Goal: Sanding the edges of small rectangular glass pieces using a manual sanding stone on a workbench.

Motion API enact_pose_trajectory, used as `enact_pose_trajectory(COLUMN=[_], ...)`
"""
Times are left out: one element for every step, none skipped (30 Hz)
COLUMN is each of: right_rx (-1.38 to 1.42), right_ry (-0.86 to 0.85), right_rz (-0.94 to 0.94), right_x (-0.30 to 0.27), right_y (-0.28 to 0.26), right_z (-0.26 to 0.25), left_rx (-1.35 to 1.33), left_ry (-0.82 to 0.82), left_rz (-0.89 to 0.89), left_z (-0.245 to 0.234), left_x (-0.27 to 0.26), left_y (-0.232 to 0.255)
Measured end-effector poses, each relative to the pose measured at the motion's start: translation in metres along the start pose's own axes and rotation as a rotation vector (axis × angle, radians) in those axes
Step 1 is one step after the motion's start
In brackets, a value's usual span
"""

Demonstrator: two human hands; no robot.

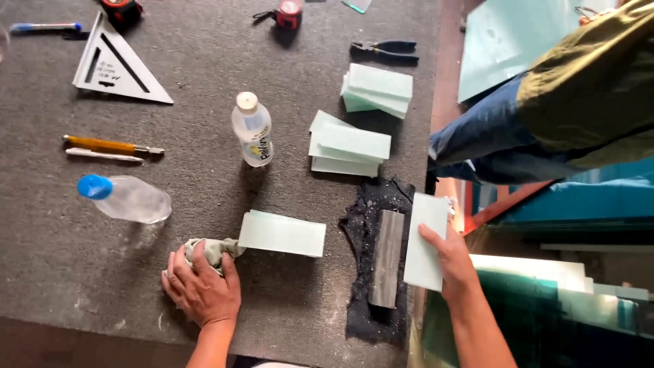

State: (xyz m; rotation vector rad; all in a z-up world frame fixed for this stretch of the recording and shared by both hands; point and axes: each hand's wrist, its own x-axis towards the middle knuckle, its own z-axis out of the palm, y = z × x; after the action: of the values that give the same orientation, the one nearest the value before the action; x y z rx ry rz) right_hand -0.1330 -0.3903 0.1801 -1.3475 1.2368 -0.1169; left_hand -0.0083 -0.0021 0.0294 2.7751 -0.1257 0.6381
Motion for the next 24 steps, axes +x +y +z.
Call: enact_pose_trajectory(right_rx=[0.218,0.438,0.443,0.464,0.486,0.487,0.425,0.361,0.36,0.318,0.277,0.262,0.2,0.137,0.121,-0.288,-0.683,-0.686,-1.023,-1.362,-1.367,-1.468,-1.568,-1.57], right_ry=[-0.097,-0.196,-0.187,-0.162,-0.139,-0.144,-0.126,-0.105,-0.108,-0.129,-0.149,-0.17,-0.228,-0.293,-0.322,-0.37,-0.404,-0.437,-0.394,-0.336,-0.367,-0.418,-0.467,-0.481], right_rz=[-0.017,-0.036,-0.042,0.042,0.127,0.12,0.175,0.235,0.232,0.273,0.314,0.316,0.24,0.17,0.177,-0.141,-0.477,-0.478,-0.597,-0.716,-0.723,-0.783,-0.845,-0.858], right_x=[-0.007,-0.015,-0.027,-0.037,-0.048,-0.058,-0.068,-0.08,-0.082,-0.084,-0.087,-0.074,-0.06,-0.047,-0.038,-0.027,-0.015,-0.007,0.002,0.009,0.011,0.015,0.018,0.024], right_y=[0.013,0.027,0.033,0.037,0.043,0.037,0.031,0.027,0.025,0.024,0.024,0.037,0.049,0.063,0.07,0.077,0.085,0.088,0.091,0.094,0.095,0.094,0.093,0.094], right_z=[-0.005,-0.009,-0.012,-0.013,-0.014,-0.016,-0.017,-0.021,-0.025,-0.032,-0.039,-0.049,-0.059,-0.069,-0.078,-0.084,-0.09,-0.094,-0.096,-0.101,-0.102,-0.102,-0.101,-0.102], left_rx=[-0.002,-0.002,-0.012,-0.022,-0.032,-0.033,-0.066,-0.097,-0.097,-0.183,-0.269,-0.253,-0.249,-0.235,-0.209,-0.184,-0.159,-0.132,-0.108,-0.088,-0.063,-0.08,-0.098,-0.088], left_ry=[0.004,0.01,0.011,0.004,-0.002,0.006,0.016,0.019,0.023,0.001,-0.021,-0.012,0.036,0.083,0.091,0.101,0.113,0.12,0.119,0.114,0.118,0.104,0.091,0.1], left_rz=[0.002,0.006,0.013,0.008,0.003,0.001,0.007,0.012,0.01,-0.016,-0.041,-0.059,-0.085,-0.114,-0.134,-0.242,-0.35,-0.365,-0.529,-0.695,-0.713,-0.743,-0.773,-0.784], left_z=[0.0,-0.001,0.001,0.002,0.003,0.001,0.0,-0.002,-0.008,-0.016,-0.024,-0.03,-0.035,-0.044,-0.048,-0.05,-0.052,-0.048,-0.043,-0.037,-0.039,-0.037,-0.036,-0.028], left_x=[0.0,0.001,-0.001,-0.003,-0.004,-0.003,-0.003,-0.006,-0.005,-0.01,-0.015,-0.025,-0.034,-0.045,-0.062,-0.075,-0.089,-0.102,-0.116,-0.131,-0.14,-0.145,-0.149,-0.152], left_y=[0.0,-0.001,-0.002,-0.004,-0.005,-0.006,-0.007,-0.007,-0.004,-0.001,0.001,0.008,0.015,0.02,0.03,0.038,0.048,0.056,0.064,0.073,0.08,0.087,0.094,0.094])
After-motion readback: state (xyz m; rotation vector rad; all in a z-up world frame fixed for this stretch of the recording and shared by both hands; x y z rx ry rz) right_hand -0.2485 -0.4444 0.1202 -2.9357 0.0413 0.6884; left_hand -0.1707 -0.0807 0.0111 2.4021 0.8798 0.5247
